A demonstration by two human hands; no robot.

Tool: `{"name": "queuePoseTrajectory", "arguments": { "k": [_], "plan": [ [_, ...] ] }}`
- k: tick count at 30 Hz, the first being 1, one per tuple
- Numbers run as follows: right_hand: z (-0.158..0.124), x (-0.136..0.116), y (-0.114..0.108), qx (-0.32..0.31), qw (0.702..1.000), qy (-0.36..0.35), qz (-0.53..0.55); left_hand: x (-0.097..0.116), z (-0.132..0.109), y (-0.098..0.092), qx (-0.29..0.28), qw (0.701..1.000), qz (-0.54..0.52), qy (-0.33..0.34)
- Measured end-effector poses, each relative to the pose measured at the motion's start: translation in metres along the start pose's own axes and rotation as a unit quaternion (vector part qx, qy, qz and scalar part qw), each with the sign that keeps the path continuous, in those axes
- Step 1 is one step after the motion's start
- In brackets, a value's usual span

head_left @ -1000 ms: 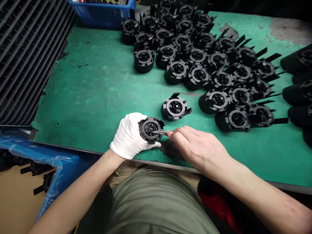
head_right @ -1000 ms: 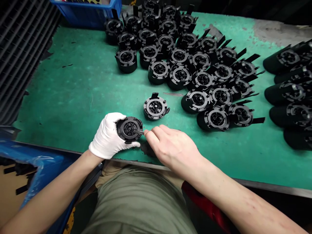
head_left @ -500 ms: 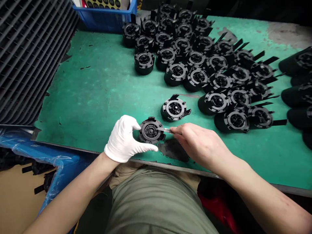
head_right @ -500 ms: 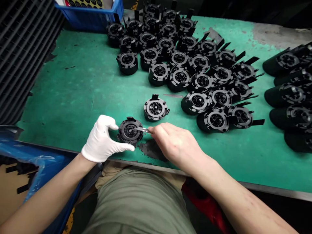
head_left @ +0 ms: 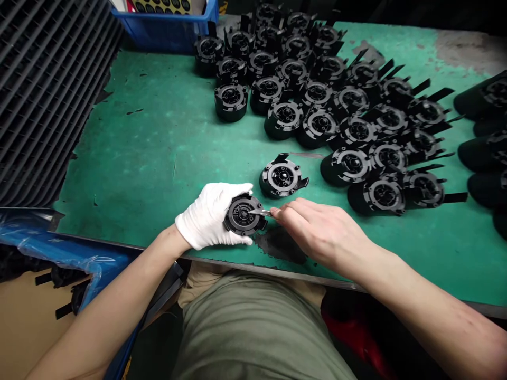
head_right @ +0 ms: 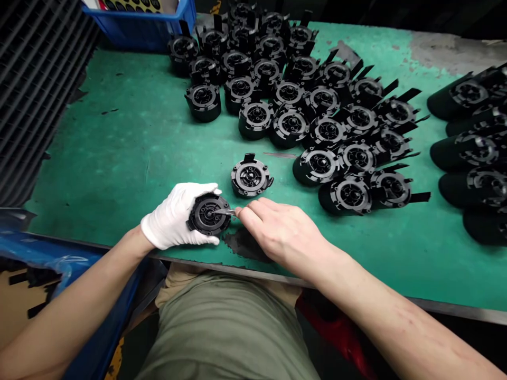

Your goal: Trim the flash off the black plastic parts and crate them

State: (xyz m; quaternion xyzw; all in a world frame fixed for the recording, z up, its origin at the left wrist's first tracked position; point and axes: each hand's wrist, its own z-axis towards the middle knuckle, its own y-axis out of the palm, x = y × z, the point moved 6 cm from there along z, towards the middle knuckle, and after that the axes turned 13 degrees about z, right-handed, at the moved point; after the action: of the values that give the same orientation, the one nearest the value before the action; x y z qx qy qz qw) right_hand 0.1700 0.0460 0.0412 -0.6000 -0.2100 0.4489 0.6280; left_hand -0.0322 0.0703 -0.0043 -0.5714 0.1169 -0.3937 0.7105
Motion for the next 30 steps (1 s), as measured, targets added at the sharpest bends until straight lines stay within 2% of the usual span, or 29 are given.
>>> {"name": "queuePoseTrajectory", "arguments": {
  "k": [11,19,27,30],
  "plan": [
    [0.004,0.004,-0.002,-0.054,0.998,-0.038,-0.014,0.001,0.000,-0.002,0.006,1.000,-0.013,-0.004],
    [0.016,0.011,-0.008,-0.109,0.990,-0.093,-0.007,-0.001,0.000,0.000,0.005,1.000,-0.009,-0.015],
    [0.017,0.014,-0.001,-0.113,0.990,-0.078,0.036,0.000,-0.002,0.001,0.010,1.000,0.010,-0.014],
    [0.014,0.024,-0.008,-0.072,0.994,-0.068,0.049,0.003,-0.007,0.000,0.030,0.997,0.043,-0.053]
  ]
}}
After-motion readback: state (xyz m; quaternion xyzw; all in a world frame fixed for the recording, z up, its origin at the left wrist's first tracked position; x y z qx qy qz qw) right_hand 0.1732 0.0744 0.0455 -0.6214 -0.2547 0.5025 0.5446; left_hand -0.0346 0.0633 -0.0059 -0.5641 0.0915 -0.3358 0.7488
